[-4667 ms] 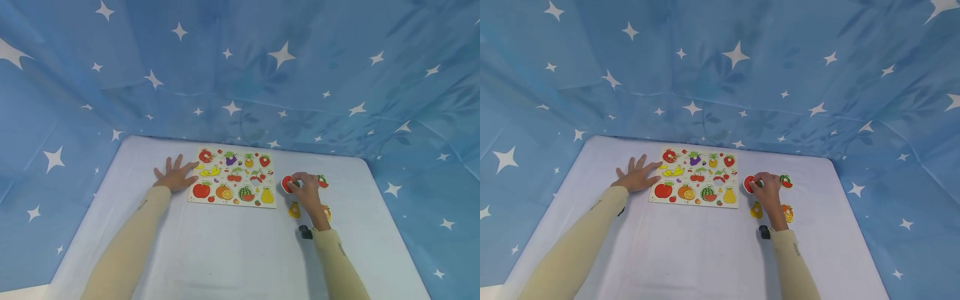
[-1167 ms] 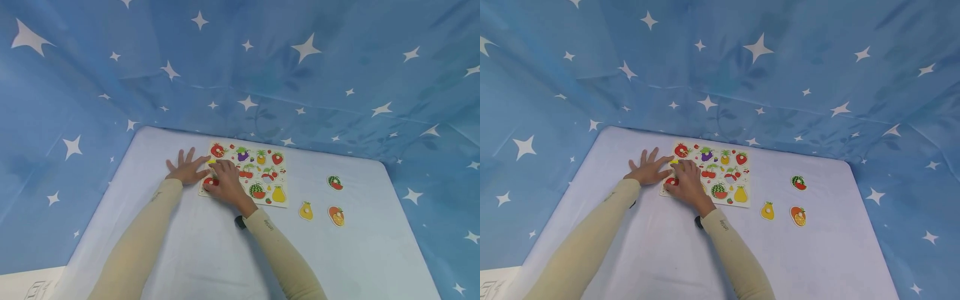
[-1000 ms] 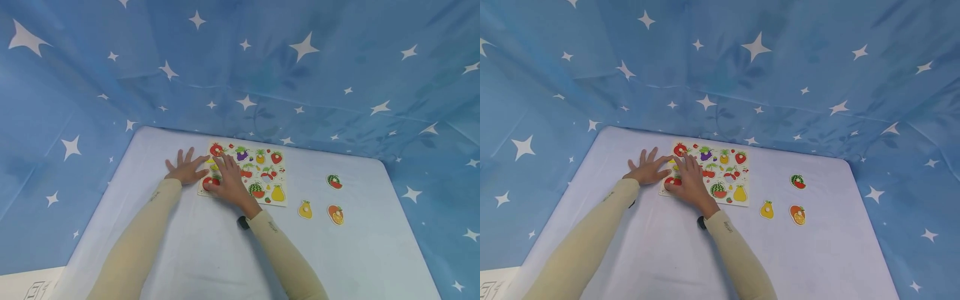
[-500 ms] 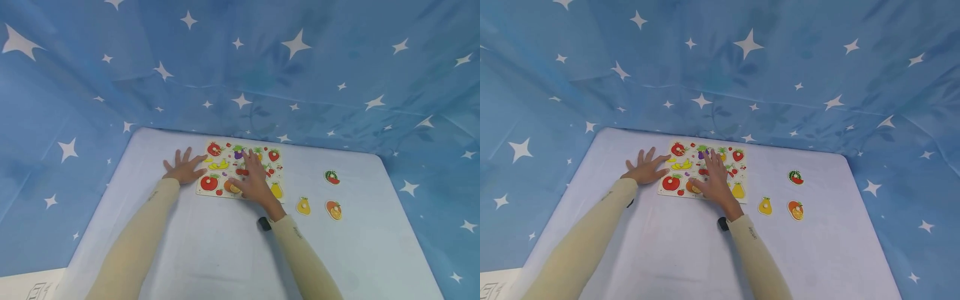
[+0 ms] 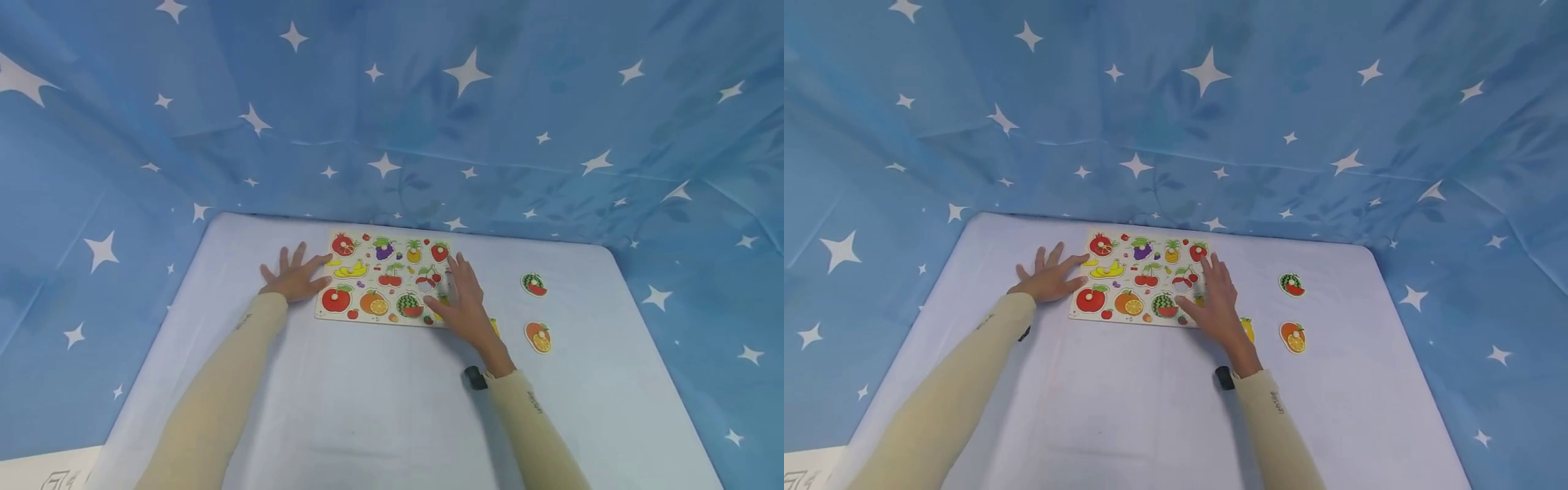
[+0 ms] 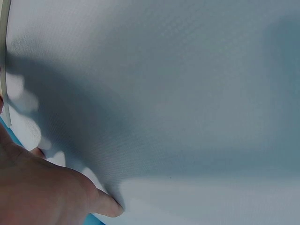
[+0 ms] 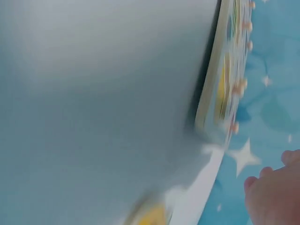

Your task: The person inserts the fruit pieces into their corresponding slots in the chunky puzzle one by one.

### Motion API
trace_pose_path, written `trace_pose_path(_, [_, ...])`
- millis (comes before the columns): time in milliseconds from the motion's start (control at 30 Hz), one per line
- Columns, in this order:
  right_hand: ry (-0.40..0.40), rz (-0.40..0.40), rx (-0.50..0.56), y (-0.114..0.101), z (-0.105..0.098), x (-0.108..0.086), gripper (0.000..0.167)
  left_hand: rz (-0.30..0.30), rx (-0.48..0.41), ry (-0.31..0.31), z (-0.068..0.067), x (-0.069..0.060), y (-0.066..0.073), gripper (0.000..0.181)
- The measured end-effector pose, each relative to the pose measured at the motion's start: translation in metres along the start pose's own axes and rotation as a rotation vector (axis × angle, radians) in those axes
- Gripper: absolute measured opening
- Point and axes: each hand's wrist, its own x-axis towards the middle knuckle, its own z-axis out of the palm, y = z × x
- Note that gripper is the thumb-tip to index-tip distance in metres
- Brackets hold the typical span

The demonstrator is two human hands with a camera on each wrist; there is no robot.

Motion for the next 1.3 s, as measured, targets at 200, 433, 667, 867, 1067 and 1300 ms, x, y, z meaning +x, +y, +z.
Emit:
trace_pose_path(200, [0.043, 0.097, -0.04, 0.022, -0.04, -0.019, 0.097, 0.009, -0.025, -0.006, 0.003, 0.002, -0.002, 0.074])
trace_pose_path(433, [0.109, 0.204, -0.019, 0.052, -0.084, -0.046, 0.09, 0.004, -0.009, -0.009, 0.001, 0.002, -0.002, 0.074])
trace_pose_path(667, [0.157, 0.383, -0.031, 0.072, -0.112, -0.072, 0.088, -0.003, 0.001, -0.006, 0.0, 0.0, -0.001, 0.075])
trace_pose_path(867, [0.188, 0.417, -0.055, 0.09, -0.126, -0.093, 0.081, 0.003, 0.014, -0.012, 0.002, 0.004, -0.004, 0.075])
trace_pose_path(1067, [0.19, 0.406, -0.055, 0.104, -0.125, -0.104, 0.069, 0.005, 0.014, -0.014, 0.003, 0.005, -0.006, 0.075])
trace_pose_path(1300, [0.186, 0.472, -0.024, 0.108, -0.113, -0.108, 0.052, 0.001, 0.009, -0.019, 0.003, 0.005, -0.006, 0.075])
